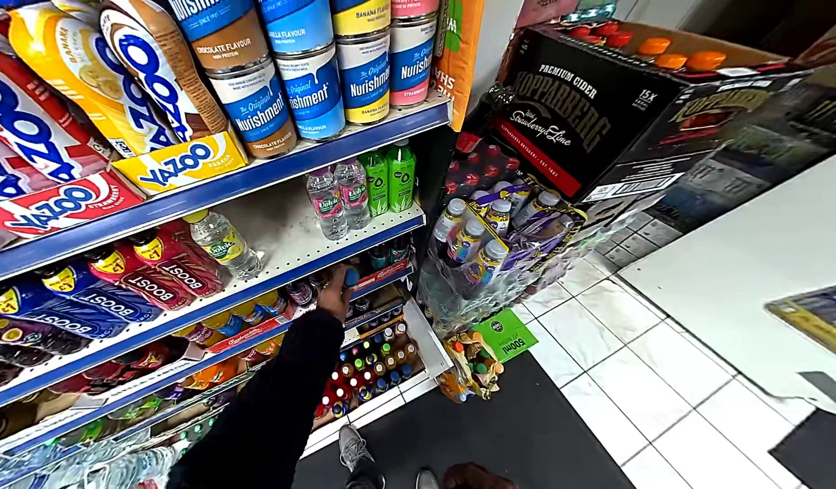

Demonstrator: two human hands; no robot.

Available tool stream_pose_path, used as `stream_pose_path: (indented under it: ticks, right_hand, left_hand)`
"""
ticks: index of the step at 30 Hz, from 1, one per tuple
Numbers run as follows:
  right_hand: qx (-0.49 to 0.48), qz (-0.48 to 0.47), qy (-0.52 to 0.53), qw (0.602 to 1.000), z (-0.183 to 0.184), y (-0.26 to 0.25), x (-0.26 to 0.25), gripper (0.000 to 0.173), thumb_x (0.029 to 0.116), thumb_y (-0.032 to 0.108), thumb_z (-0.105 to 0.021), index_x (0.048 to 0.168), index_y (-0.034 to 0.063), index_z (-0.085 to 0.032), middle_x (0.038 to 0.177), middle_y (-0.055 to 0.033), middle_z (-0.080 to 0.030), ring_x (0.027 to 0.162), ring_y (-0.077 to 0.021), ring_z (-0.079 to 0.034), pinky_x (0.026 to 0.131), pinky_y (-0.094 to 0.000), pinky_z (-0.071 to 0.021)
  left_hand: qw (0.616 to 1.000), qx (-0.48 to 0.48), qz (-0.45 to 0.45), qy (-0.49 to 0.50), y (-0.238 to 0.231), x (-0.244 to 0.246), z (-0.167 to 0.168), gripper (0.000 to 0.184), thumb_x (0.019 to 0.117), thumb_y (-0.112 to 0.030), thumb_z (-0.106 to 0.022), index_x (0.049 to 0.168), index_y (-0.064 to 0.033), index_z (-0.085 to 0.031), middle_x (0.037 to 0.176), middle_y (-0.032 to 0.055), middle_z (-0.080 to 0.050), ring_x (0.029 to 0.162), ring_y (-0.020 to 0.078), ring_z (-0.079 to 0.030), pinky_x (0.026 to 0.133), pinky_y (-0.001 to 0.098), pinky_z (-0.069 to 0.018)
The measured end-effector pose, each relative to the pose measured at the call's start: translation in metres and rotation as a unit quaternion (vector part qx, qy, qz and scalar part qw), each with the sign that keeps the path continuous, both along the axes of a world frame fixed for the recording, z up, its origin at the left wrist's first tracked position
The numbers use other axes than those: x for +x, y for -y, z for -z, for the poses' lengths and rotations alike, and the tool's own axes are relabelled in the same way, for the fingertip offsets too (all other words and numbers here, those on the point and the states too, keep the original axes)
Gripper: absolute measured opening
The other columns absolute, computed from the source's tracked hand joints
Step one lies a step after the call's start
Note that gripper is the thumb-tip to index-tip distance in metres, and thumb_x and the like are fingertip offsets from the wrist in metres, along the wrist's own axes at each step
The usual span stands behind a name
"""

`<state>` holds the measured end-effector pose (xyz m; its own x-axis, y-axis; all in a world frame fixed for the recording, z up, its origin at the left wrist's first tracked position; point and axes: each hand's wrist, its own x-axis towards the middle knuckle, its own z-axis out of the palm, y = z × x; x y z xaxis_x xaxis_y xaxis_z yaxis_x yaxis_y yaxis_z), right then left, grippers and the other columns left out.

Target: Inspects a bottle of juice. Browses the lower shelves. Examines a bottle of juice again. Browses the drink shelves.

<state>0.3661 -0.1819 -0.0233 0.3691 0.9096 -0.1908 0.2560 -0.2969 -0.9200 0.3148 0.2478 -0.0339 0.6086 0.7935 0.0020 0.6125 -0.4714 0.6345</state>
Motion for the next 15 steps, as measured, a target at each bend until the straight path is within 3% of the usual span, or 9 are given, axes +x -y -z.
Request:
stream_pose_path:
  ticks: [2, 4, 6, 9, 12, 13, 15]
  right_hand:
    - [0.019, -0.022, -0.006, 1.000, 0.003, -0.003, 0.005, 0.022, 0.0965, 0.026, -0.073, 0.108, 0.0072, -0.075, 0.106, -0.0058, -0.075, 0.093, -0.0139, -0.075, 0.085, -0.0364, -0.0650]
    - [0.059, -0.040, 0.000, 0.997, 0.006, -0.005, 0.007, 0.021, 0.0961, 0.026, -0.074, 0.107, 0.0084, -0.075, 0.105, -0.0040, -0.075, 0.093, -0.0127, -0.075, 0.084, -0.0366, -0.0659]
    - [0.108, -0.047, 0.013, 0.993, 0.000, -0.011, 0.009, 0.021, 0.0952, 0.025, -0.075, 0.107, 0.0076, -0.075, 0.107, -0.0045, -0.075, 0.093, -0.0134, -0.075, 0.083, -0.0366, -0.0662]
    - [0.187, -0.049, 0.059, 0.979, -0.009, -0.022, 0.011, 0.036, 0.0912, 0.031, -0.079, 0.121, 0.0121, -0.073, 0.118, -0.0049, -0.073, 0.102, -0.0147, -0.073, 0.086, -0.0375, -0.0652]
    - [0.225, -0.108, 0.028, 0.968, -0.035, -0.033, 0.011, 0.065, 0.0858, 0.039, -0.083, 0.141, 0.0126, -0.062, 0.143, -0.0097, -0.060, 0.127, -0.0212, -0.062, 0.100, -0.0430, -0.0597]
    - [0.211, -0.136, -0.015, 0.968, -0.043, -0.033, 0.008, 0.076, 0.0839, 0.038, -0.085, 0.148, 0.0117, -0.055, 0.149, -0.0106, -0.055, 0.131, -0.0227, -0.060, 0.100, -0.0446, -0.0603]
    - [0.176, -0.175, -0.083, 0.965, -0.054, -0.032, 0.001, 0.092, 0.0807, 0.038, -0.088, 0.156, 0.0116, -0.042, 0.151, -0.0105, -0.052, 0.126, -0.0229, -0.064, 0.093, -0.0450, -0.0642]
  left_hand:
    - [0.996, 0.061, 0.023, 0.053, 0.028, -0.027, 0.000, 0.062, 0.0988, -0.024, -0.068, 0.154, -0.0075, -0.044, 0.131, 0.0203, -0.066, 0.112, 0.0336, -0.070, 0.099, 0.0535, -0.0557]
    - [0.986, 0.123, 0.021, 0.114, 0.060, -0.056, -0.006, 0.060, 0.0948, -0.034, -0.073, 0.144, -0.0045, -0.056, 0.120, 0.0192, -0.070, 0.103, 0.0309, -0.071, 0.093, 0.0506, -0.0589]
    - [0.981, 0.120, 0.012, 0.151, 0.097, -0.080, -0.028, 0.059, 0.0920, -0.043, -0.073, 0.135, -0.0031, -0.064, 0.116, 0.0164, -0.071, 0.104, 0.0270, -0.069, 0.093, 0.0478, -0.0582]
    - [0.981, -0.030, 0.008, 0.190, 0.147, -0.111, -0.068, 0.056, 0.0926, -0.041, -0.074, 0.133, -0.0024, -0.064, 0.118, 0.0086, -0.073, 0.105, 0.0160, -0.073, 0.092, 0.0382, -0.0630]
    - [0.962, -0.142, 0.005, 0.235, 0.188, -0.132, -0.101, 0.043, 0.0923, -0.034, -0.074, 0.124, -0.0055, -0.070, 0.106, 0.0061, -0.076, 0.094, 0.0178, -0.075, 0.083, 0.0393, -0.0645]
    - [0.953, -0.173, 0.002, 0.248, 0.199, -0.138, -0.109, 0.039, 0.0929, -0.032, -0.074, 0.123, -0.0062, -0.070, 0.102, 0.0066, -0.076, 0.090, 0.0193, -0.074, 0.081, 0.0399, -0.0642]
    - [0.928, -0.234, -0.012, 0.288, 0.219, -0.143, -0.120, 0.036, 0.0933, -0.027, -0.074, 0.122, -0.0057, -0.070, 0.100, 0.0105, -0.075, 0.086, 0.0231, -0.074, 0.076, 0.0411, -0.0645]
